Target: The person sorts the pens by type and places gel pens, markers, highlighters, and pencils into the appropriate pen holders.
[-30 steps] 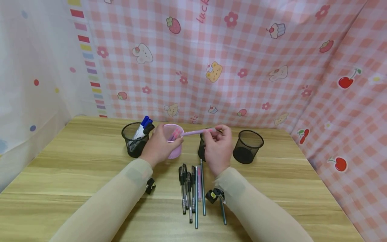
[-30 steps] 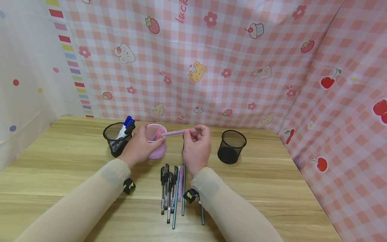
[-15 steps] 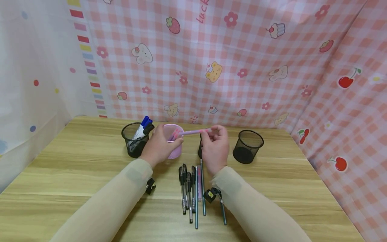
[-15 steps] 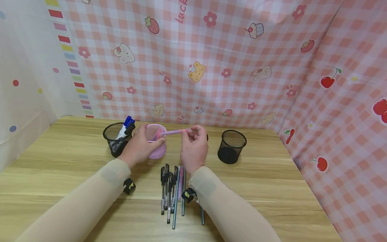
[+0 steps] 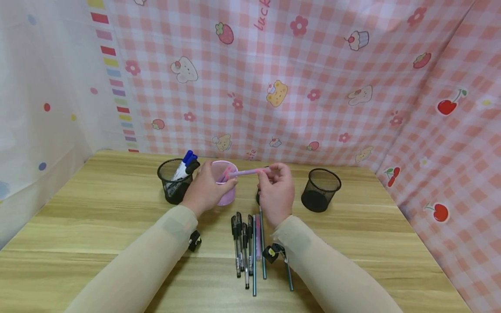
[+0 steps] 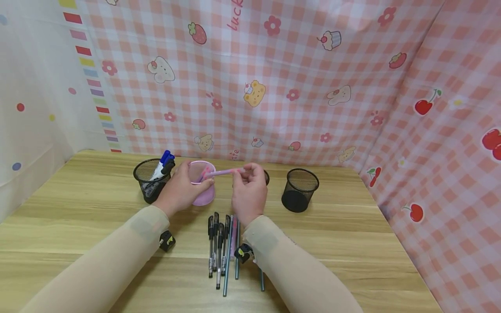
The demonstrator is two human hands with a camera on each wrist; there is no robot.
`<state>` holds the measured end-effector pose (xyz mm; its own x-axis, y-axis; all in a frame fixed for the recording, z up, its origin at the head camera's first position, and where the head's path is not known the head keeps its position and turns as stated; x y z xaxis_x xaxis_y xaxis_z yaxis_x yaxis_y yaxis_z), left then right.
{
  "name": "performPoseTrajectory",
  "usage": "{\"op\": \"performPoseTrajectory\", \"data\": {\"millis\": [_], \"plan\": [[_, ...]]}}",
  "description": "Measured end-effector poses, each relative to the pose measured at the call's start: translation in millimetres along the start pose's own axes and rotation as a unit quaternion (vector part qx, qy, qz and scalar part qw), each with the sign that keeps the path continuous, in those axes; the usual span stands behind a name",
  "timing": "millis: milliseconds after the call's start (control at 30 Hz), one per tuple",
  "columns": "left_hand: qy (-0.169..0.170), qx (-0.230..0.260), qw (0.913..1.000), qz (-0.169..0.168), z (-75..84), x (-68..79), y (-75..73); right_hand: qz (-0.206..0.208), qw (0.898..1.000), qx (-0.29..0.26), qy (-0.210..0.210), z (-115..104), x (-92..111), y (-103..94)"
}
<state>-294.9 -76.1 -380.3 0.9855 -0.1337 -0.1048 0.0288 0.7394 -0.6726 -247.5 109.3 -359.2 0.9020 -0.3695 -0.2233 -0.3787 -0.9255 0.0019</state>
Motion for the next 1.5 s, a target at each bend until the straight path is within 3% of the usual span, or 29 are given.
{"op": "performPoseTrajectory", "data": {"millis": [633,1500], "plan": [[-0.001,-0.002,1.0000,0.004,-1.4,-0.3,1.4,-0.025,0.999,0.011,0.029,6,1,5.9],[0.005,0.005,0.9999,0.008,-0.3,-0.3,1.5,-0.049,0.995,0.084,0.032,6,5,13.0]]}}
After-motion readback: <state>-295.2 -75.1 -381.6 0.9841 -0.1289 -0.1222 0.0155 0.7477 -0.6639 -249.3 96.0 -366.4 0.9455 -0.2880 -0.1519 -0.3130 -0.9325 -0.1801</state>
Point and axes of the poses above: each hand's wrist, its own x-axis away from the middle knuckle, its own y-axis out of the palm, z = x × y, the point moved 1 cm from there along -x, towards the middle knuckle, and after that the axes turned 5 degrees about y, right-handed, at the moved point
